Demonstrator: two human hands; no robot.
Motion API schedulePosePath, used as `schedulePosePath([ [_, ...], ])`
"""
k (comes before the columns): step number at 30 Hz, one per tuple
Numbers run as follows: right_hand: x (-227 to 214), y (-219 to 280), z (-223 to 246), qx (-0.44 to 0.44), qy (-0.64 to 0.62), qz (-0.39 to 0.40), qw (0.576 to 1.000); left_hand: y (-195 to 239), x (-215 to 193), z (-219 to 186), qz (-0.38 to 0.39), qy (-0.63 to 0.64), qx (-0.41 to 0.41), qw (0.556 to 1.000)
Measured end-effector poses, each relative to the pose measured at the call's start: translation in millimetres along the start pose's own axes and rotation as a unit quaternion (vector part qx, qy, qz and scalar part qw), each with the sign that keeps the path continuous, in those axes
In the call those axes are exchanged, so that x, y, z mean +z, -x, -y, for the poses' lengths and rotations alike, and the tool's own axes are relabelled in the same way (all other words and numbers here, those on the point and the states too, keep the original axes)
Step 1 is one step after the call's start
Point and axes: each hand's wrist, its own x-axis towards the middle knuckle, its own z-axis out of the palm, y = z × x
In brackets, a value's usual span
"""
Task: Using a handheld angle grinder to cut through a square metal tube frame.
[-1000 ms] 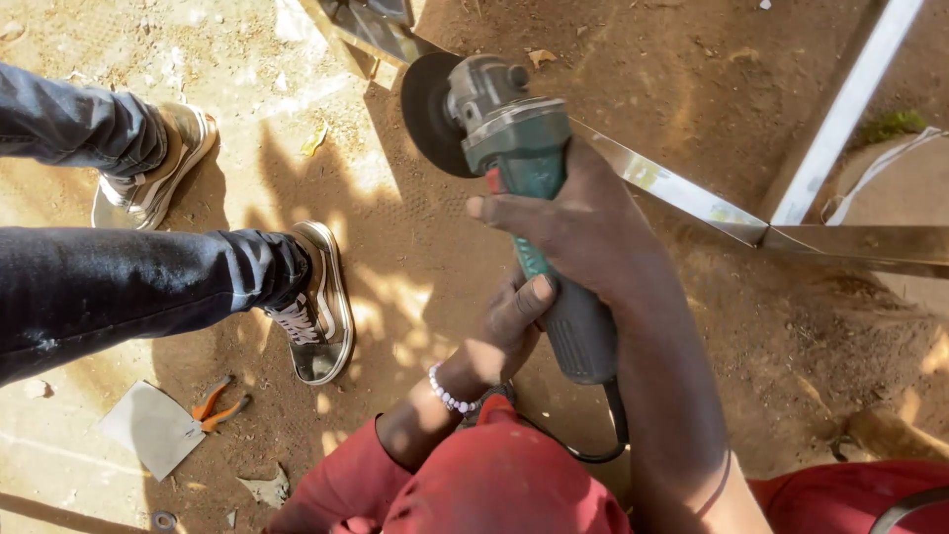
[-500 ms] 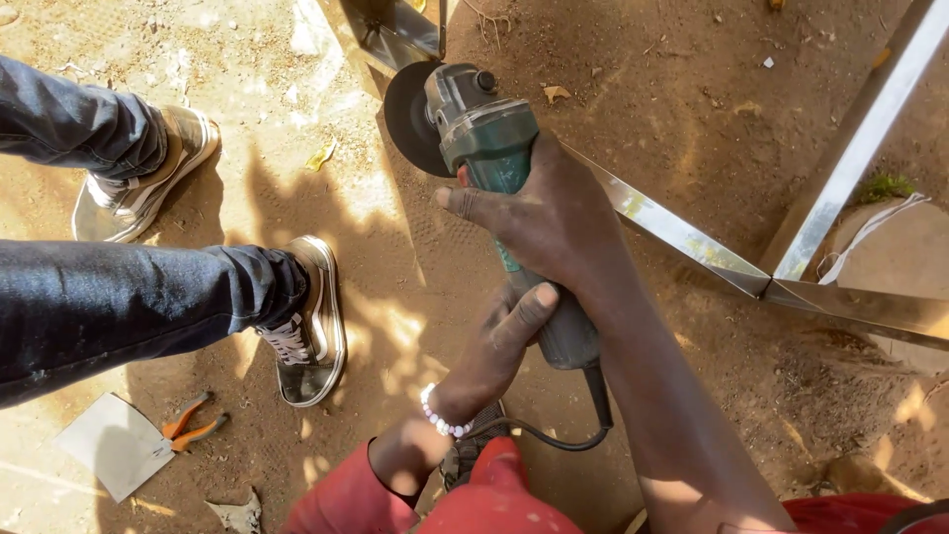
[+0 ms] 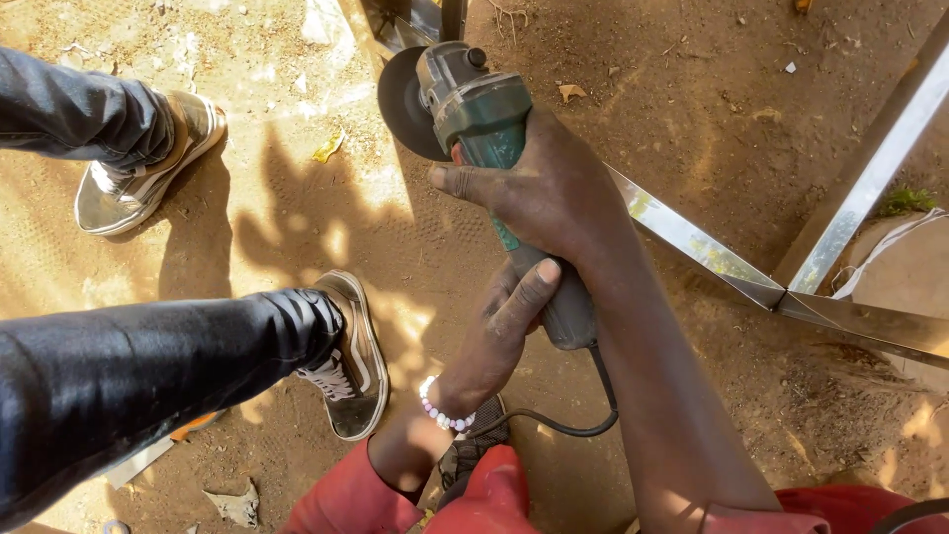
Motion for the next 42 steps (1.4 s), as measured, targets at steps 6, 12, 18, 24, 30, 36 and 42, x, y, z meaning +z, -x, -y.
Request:
schedulePosePath([
  [6,1,-5,-5,-0.034,-0.018,0.007,0.999,-2,1,-1,0.006,-0.008,0.035,0.999],
  [12,2,-2,-4,-0.037,-0.044,0.009,0.998,0,-1,0,-0.016,0.003,0.014,1.0],
  [18,4,-4,-9,-0.045,-0.043,0.003,0.998,2,2,-3,-0.036,-0.009,-0.005,0.999],
  [24,3,2,0,-0.012,-0.037,-0.002,0.999,4,3,-7,-0.03,-0.011,0.008,0.999],
  [30,0,7,5,-0.002,-0.05,0.012,0.999,5,2,-13,-0.023,-0.021,0.012,0.999],
  [36,7,6,10,-0.002,-0.054,0.002,0.999,10,-1,-20,-0.05,-0.042,-0.002,0.998],
  [42,3,12,5,-0.005,-0.065,0.009,0.998,11,0,-15,-0.04,-0.045,0.008,0.998],
])
